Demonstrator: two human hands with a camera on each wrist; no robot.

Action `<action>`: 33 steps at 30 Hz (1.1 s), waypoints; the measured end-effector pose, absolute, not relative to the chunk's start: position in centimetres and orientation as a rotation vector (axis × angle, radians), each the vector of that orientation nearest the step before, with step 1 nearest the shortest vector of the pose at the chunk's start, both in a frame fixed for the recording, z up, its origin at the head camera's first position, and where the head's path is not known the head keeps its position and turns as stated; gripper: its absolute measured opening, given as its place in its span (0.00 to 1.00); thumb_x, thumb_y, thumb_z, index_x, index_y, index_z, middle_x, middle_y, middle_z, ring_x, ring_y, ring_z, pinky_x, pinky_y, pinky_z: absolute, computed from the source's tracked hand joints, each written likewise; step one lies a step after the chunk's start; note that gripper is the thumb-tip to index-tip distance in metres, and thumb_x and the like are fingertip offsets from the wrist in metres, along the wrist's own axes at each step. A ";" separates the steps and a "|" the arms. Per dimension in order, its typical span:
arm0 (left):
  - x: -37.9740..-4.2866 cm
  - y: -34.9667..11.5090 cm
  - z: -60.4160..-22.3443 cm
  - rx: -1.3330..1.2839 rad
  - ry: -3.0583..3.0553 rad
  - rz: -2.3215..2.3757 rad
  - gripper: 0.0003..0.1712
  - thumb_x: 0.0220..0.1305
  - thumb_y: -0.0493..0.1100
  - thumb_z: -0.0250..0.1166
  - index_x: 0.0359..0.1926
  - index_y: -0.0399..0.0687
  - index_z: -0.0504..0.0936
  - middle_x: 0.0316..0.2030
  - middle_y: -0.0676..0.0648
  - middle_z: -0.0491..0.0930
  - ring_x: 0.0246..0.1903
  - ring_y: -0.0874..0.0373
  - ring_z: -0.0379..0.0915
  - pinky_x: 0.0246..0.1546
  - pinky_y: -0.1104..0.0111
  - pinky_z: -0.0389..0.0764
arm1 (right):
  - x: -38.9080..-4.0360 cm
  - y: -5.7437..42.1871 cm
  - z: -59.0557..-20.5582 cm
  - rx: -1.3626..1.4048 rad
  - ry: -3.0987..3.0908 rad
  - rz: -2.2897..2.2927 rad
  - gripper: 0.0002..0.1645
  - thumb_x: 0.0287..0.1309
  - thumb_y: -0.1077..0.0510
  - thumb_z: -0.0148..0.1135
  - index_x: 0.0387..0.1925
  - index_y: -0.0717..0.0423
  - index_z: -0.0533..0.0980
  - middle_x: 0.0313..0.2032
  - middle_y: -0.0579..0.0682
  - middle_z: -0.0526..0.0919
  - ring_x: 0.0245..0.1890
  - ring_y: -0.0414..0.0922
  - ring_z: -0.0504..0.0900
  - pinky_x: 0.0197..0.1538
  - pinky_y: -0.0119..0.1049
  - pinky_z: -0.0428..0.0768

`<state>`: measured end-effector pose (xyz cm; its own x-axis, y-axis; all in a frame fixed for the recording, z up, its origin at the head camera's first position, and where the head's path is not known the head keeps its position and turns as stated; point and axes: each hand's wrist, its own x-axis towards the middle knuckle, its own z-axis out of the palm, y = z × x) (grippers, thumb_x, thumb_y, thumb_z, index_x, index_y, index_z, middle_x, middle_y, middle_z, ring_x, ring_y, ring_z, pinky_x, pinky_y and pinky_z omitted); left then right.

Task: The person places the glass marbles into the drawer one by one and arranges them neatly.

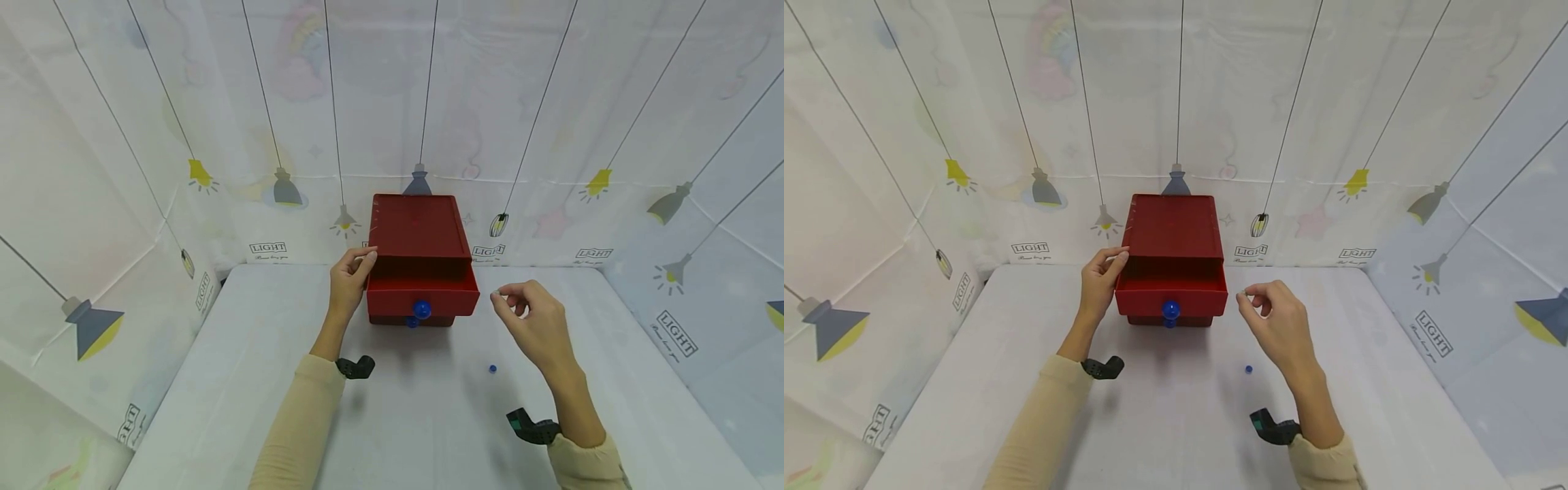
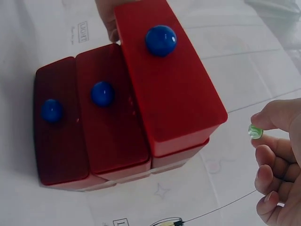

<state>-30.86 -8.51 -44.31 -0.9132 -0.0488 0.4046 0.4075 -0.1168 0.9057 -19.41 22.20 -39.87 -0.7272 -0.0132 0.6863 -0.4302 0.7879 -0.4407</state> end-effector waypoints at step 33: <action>-31.2 -8.5 -44.7 -0.412 -1.866 -2.058 0.15 0.71 0.45 0.64 0.52 0.42 0.84 0.16 0.59 0.72 0.16 0.65 0.63 0.16 0.74 0.67 | -23.5 19.0 -38.6 0.516 -2.383 0.732 0.12 0.60 0.56 0.71 0.42 0.59 0.84 0.28 0.49 0.78 0.28 0.42 0.71 0.27 0.31 0.71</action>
